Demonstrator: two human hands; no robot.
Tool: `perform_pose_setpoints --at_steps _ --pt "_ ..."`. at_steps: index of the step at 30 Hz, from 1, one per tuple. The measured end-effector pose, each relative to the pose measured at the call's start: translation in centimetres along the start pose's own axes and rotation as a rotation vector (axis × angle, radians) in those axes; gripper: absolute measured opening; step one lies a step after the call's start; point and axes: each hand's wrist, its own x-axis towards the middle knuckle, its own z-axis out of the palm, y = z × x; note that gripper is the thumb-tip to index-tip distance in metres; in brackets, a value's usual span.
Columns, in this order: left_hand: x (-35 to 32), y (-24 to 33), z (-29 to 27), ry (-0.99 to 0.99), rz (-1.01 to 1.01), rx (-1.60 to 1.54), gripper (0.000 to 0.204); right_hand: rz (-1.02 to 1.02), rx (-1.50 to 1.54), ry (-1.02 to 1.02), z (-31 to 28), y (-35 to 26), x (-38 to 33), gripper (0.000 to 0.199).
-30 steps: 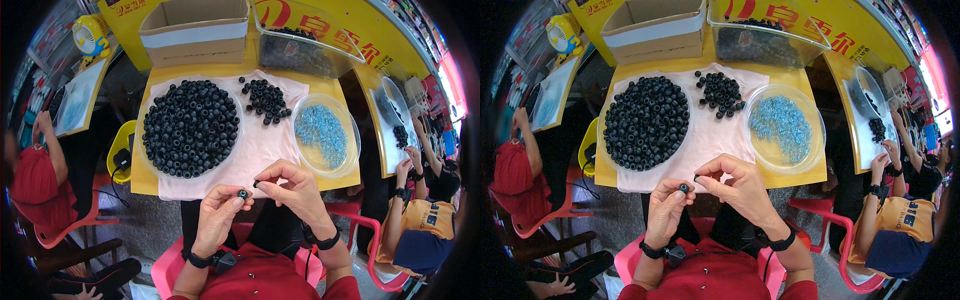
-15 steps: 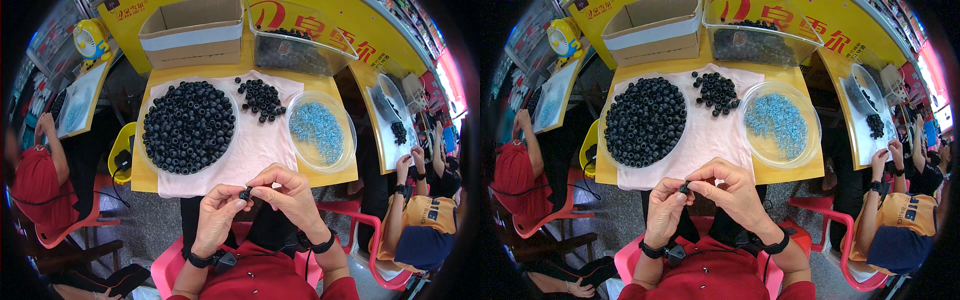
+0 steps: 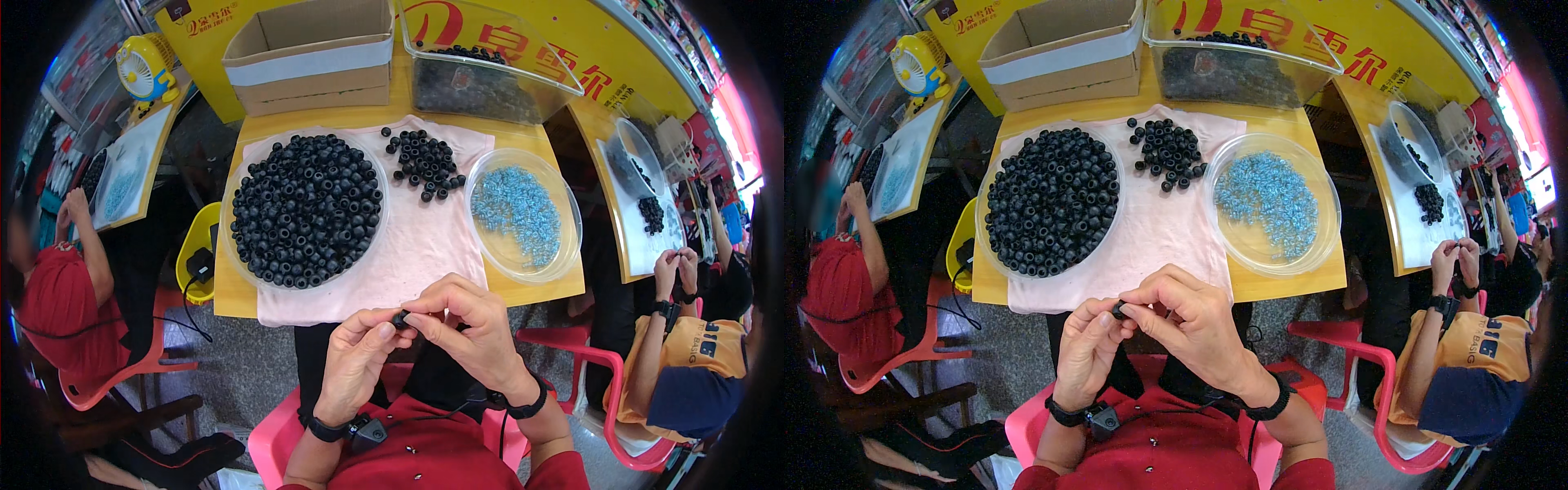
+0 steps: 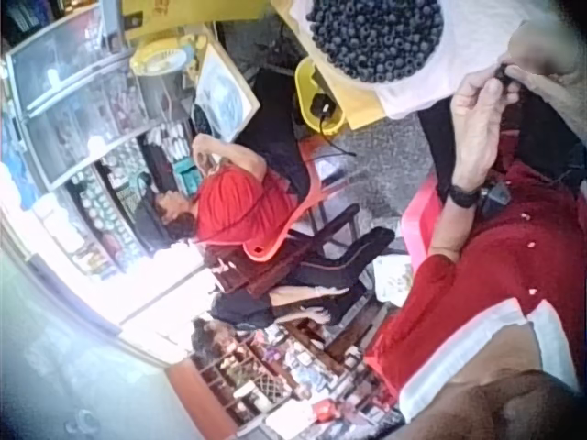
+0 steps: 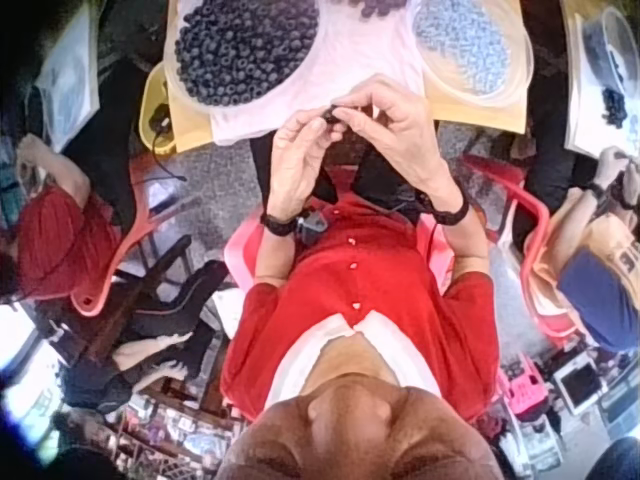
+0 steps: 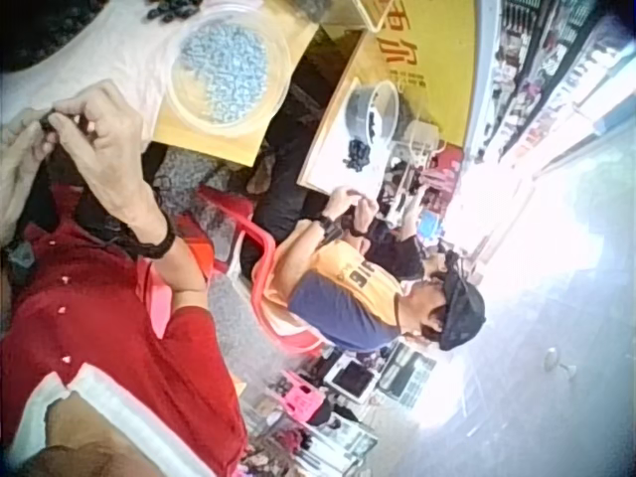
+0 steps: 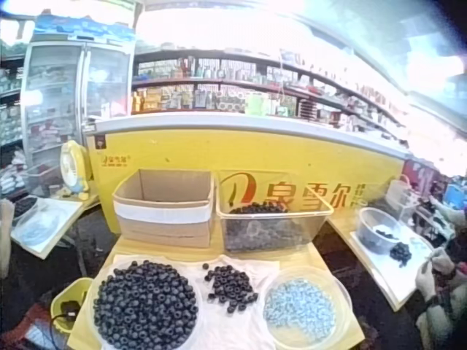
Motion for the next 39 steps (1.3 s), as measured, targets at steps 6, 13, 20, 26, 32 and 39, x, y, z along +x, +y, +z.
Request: perform_pose_setpoints --at_steps 6,13,20,26,32,39 --pt "0.0 0.0 -0.5 -0.023 -0.062 -0.078 0.015 -0.047 -0.139 -0.017 -0.2 -0.1 -0.3 0.017" --pt "0.1 0.0 -0.2 -0.033 -0.142 -0.143 0.014 -0.204 -0.306 -0.006 -0.1 0.1 -0.4 0.027" --pt "0.0 -0.1 0.1 -0.039 -0.159 -0.133 0.015 -0.267 -0.343 -0.007 -0.2 0.3 -0.5 0.028" --pt "-0.5 0.0 0.0 -0.011 -0.180 -0.108 0.014 -0.443 -0.300 -0.045 -0.2 0.7 -0.4 0.022" --pt "-0.3 -0.6 -0.2 0.010 -0.264 -0.073 0.010 -0.436 -0.414 -0.076 -0.3 0.6 -0.7 0.021" --pt "1.1 0.7 0.4 -0.064 -0.105 -0.110 0.017 -0.373 -0.457 -0.167 -1.2 -1.3 2.9 0.021"
